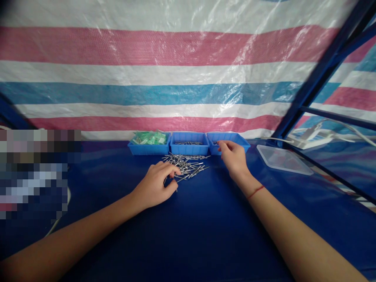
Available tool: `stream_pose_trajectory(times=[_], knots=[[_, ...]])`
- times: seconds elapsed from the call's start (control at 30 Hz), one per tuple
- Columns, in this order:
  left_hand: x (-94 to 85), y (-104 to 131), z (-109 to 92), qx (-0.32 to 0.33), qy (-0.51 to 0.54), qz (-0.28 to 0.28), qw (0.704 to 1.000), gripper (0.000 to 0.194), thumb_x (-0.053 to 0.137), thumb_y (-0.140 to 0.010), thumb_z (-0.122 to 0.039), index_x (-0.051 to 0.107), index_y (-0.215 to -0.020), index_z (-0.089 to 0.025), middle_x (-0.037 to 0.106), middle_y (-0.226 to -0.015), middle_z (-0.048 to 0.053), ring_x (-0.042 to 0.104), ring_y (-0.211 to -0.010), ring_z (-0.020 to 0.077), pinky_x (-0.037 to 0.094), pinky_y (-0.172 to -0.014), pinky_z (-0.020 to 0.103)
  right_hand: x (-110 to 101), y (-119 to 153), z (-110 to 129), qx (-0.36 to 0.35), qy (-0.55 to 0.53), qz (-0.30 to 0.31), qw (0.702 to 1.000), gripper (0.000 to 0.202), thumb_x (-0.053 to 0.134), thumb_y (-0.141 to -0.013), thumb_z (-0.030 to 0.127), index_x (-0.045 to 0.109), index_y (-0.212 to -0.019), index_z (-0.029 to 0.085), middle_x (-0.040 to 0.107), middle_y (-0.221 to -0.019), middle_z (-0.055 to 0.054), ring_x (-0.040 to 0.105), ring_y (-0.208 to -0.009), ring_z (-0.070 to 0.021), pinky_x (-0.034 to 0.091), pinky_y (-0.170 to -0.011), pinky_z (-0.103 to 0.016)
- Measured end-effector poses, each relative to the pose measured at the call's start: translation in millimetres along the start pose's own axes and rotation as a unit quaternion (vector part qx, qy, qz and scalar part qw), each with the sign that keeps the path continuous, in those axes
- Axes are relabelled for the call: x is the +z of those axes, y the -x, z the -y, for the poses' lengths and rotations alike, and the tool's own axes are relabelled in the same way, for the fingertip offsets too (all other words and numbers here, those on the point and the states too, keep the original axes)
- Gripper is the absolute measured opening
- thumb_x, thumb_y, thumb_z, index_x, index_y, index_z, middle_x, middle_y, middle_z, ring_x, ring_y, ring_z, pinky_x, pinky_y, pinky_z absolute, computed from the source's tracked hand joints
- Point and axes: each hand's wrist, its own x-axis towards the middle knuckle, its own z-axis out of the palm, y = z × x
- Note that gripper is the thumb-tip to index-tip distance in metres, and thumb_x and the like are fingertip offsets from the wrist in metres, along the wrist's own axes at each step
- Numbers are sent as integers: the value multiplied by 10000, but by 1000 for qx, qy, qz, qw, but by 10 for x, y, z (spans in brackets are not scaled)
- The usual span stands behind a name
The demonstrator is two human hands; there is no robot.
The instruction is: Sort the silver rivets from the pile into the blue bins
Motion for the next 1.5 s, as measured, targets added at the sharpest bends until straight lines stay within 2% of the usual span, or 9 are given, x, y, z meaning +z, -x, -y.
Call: stream_pose_trajectory(times=[0.1, 0.23, 0.4, 0.5, 0.8, 1.0, 1.17, 1.33, 1.5], knots=[[-26, -1, -47, -2, -30, 22, 999, 75, 546, -769, -256, 563, -814, -198, 608, -668, -9, 549, -726, 200, 337, -675, 332, 45, 63, 11, -37, 26, 38, 998, 288, 551, -732, 353, 684, -862, 133, 621, -686, -46, 453, -463, -109, 338, -416, -246], [-49, 0, -106, 19, -60, 50, 997, 204, 579, -765, -382, 530, -788, -185, 623, -672, 5, 553, -696, 208, 342, -675, 346, 83, 129, 38, -79, 66, 66, 992, 283, 526, -749, 342, 680, -850, 127, 644, -721, -59, 482, -505, -119, 360, -452, -246], [-42, 19, -93, 21, -79, 56, 995, 83, 535, -761, -227, 524, -833, -188, 636, -725, 10, 570, -725, 205, 341, -653, 327, 124, 197, 38, -113, 100, 98, 984, 293, 506, -778, 350, 674, -868, 127, 654, -750, -62, 511, -548, -133, 404, -515, -265], [-29, 27, -57, 33, -95, 45, 994, 135, 498, -761, -152, 532, -886, -192, 648, -774, 16, 581, -748, 201, 344, -672, 330, 159, 247, 18, -140, 103, 124, 977, 289, 497, -795, 352, 674, -858, 133, 656, -726, -53, 537, -570, -144, 422, -547, -275], [-5, 23, -15, 36, -65, 40, 996, 126, 507, -870, -216, 547, -989, -214, 687, -898, 18, 603, -840, 218, 350, -735, 359, 236, 423, 59, -194, 126, 216, 949, 244, 487, -815, 318, 665, -861, 158, 672, -734, -39, 582, -623, -160, 453, -583, -290], [32, 4, 47, -35, -11, -26, 999, 215, 468, -899, -193, 535, -1100, -228, 664, -996, 38, 566, -922, 234, 389, -759, 378, 241, 485, 120, -195, 111, 264, 938, 205, 500, -805, 287, 646, -867, 158, 654, -698, -22, 581, -602, -147, 456, -584, -277], [40, -17, 81, -45, 87, -76, 992, 210, 456, -902, -181, 544, -1089, -221, 652, -1010, 39, 568, -938, 202, 430, -800, 358, 264, 558, 145, -180, 77, 319, 927, 225, 573, -775, 311, 648, -907, 145, 608, -653, -4, 498, -503, -108, 406, -490, -251], [37, -18, 82, -30, 110, -77, 991, 182, 457, -901, -190, 550, -1057, -207, 646, -1019, 40, 573, -947, 196, 441, -797, 341, 301, 647, 162, -170, 14, 326, 930, 250, 618, -772, 374, 666, -881, 154, 631, -693, -21, 512, -534, -108, 412, -497, -248], [40, -14, 84, -22, 112, -75, 991, 154, 467, -904, -207, 548, -1034, -215, 641, -989, 32, 566, -930, 191, 434, -784, 330, 327, 673, 156, -157, -46, 326, 931, 221, 633, -773, 378, 670, -841, 171, 678, -756, -40, 597, -646, -145, 479, -598, -282]])
